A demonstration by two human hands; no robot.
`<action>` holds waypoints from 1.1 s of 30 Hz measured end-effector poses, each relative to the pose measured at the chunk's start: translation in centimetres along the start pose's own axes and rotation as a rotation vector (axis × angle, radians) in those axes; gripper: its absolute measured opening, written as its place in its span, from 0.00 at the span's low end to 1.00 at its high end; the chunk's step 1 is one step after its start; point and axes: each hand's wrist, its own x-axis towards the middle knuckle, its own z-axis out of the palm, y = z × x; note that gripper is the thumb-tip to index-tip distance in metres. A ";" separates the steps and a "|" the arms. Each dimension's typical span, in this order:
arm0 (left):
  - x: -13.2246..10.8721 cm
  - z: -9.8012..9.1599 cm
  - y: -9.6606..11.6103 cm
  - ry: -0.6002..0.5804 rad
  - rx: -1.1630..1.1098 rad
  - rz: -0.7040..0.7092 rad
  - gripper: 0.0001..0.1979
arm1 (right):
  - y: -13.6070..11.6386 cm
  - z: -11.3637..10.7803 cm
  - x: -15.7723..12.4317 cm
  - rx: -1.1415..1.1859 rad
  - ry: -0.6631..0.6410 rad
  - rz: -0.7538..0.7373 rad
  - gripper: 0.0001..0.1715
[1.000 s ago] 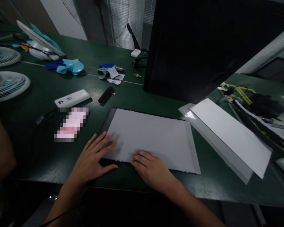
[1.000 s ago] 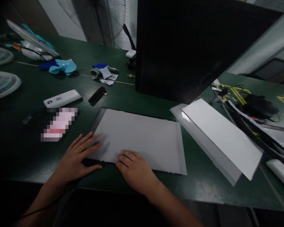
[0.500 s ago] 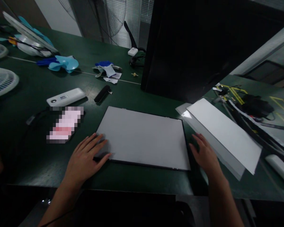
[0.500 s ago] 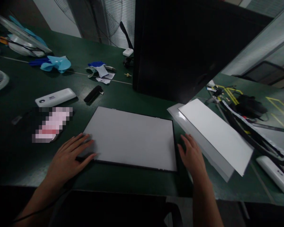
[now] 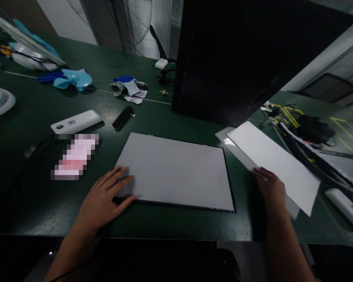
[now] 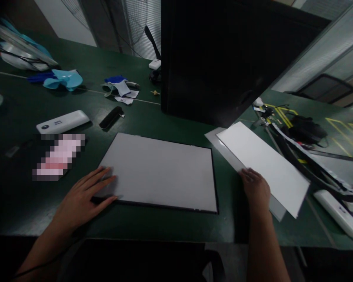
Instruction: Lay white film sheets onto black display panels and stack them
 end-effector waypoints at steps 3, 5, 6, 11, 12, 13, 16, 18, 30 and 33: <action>0.0 0.0 -0.1 -0.002 -0.008 0.010 0.29 | 0.1 0.0 0.0 0.045 0.063 0.071 0.37; 0.1 0.0 -0.2 -0.005 -0.008 0.022 0.29 | 0.5 0.2 0.1 0.025 0.125 0.080 0.46; 0.1 0.0 -0.2 -0.005 -0.007 0.027 0.28 | 0.7 0.3 0.1 0.002 0.131 0.094 0.53; 0.1 0.0 -0.1 -0.006 -0.007 0.018 0.29 | 0.6 0.6 -0.2 -0.065 -0.101 0.178 0.57; 0.0 -0.1 -0.1 -0.008 -0.009 0.014 0.29 | 0.2 0.4 -0.4 -0.074 -0.105 0.172 0.54; 0.0 -0.1 -0.1 -0.012 -0.010 0.016 0.30 | -0.3 0.2 -0.6 -0.091 -0.086 0.156 0.51; -0.2 -0.3 -0.2 -0.032 0.003 0.046 0.34 | -1.6 -0.8 -1.2 -0.194 -0.038 0.052 0.38; -0.3 -0.4 -0.2 -0.048 0.020 0.074 0.36 | -2.2 -1.6 -1.7 -0.258 -0.052 -0.016 0.32; -0.2 -0.8 0.6 -0.016 0.048 0.036 0.53 | -15.2 -3.2 -9.9 0.070 -0.044 -0.865 0.17; -0.1 -1.1 1.3 0.042 0.017 0.007 0.58 | -20.3 -2.9 -12.2 0.155 -0.132 -0.974 0.16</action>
